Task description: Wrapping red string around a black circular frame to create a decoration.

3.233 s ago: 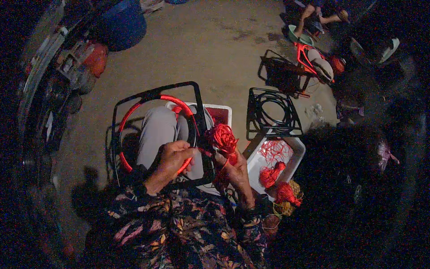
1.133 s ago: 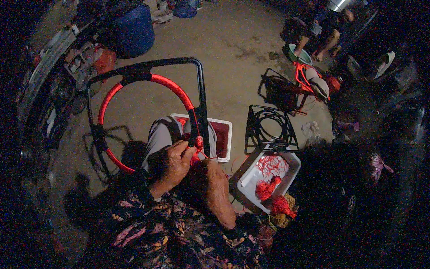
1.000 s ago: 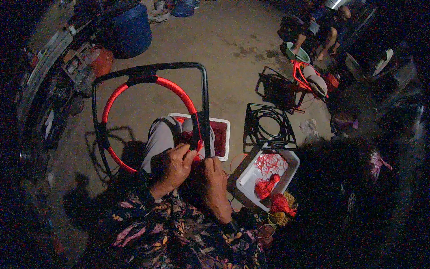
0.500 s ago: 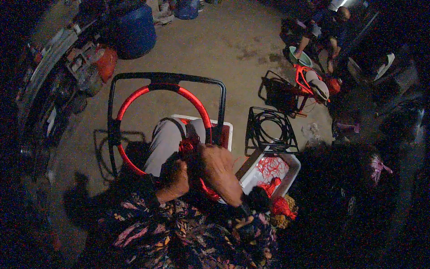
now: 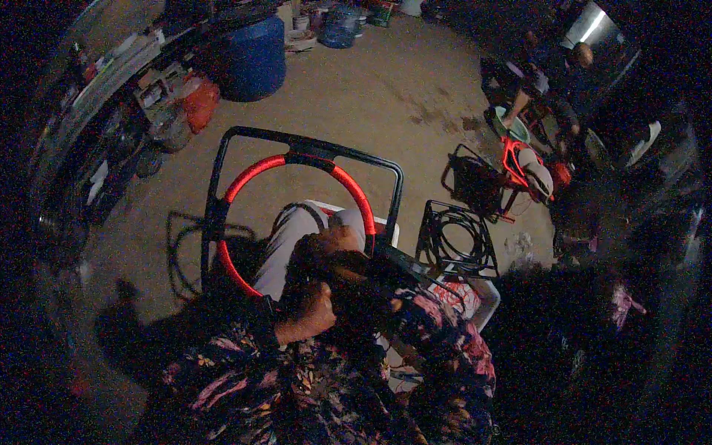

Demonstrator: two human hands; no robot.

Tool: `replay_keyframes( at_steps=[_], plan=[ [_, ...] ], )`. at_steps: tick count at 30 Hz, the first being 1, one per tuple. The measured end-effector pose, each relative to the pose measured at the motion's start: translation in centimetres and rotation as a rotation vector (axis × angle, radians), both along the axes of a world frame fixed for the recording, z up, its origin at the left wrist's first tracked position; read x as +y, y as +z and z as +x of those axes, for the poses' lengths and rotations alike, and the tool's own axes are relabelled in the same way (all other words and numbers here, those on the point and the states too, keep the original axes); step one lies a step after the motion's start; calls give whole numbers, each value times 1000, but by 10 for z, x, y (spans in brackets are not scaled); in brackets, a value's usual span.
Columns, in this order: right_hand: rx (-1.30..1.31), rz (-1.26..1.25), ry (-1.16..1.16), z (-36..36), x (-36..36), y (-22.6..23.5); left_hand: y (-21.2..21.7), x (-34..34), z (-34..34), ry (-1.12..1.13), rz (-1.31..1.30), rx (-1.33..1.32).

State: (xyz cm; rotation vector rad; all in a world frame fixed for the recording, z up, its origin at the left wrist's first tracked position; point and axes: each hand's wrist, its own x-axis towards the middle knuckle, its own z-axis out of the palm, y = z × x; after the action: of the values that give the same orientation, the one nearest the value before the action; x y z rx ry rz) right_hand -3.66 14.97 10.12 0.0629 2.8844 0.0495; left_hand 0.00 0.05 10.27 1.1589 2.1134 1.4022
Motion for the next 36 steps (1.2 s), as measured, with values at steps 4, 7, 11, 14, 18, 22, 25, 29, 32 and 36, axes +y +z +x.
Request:
replay_keyframes(
  at_steps=[4,7,11,14,18,22,25,29,32,36],
  plan=[
    [141,200,56,4,-1,41,10,1,6,-34,-240,-2],
    [231,250,17,-6,12,59,1,-4,17,8,-152,-3],
    [275,58,33,-11,12,51,-29,0,20,-56,84,286],
    [276,-164,67,-4,10,39,14,8,18,6,187,8],
    [261,-1013,-49,-6,-31,77,4,-5,7,33,73,21],
    [389,-950,-146,12,-32,61,6,-3,9,-25,49,2],
    [488,-433,-108,13,-40,32,-5,-6,9,-61,94,-22],
    [438,-513,5,10,-31,41,-32,-7,11,-100,17,11],
    [459,-1062,-67,9,-31,75,-64,-3,12,-127,-90,97],
    [556,-1621,-635,32,4,130,-60,11,4,6,-131,114]
  ],
)
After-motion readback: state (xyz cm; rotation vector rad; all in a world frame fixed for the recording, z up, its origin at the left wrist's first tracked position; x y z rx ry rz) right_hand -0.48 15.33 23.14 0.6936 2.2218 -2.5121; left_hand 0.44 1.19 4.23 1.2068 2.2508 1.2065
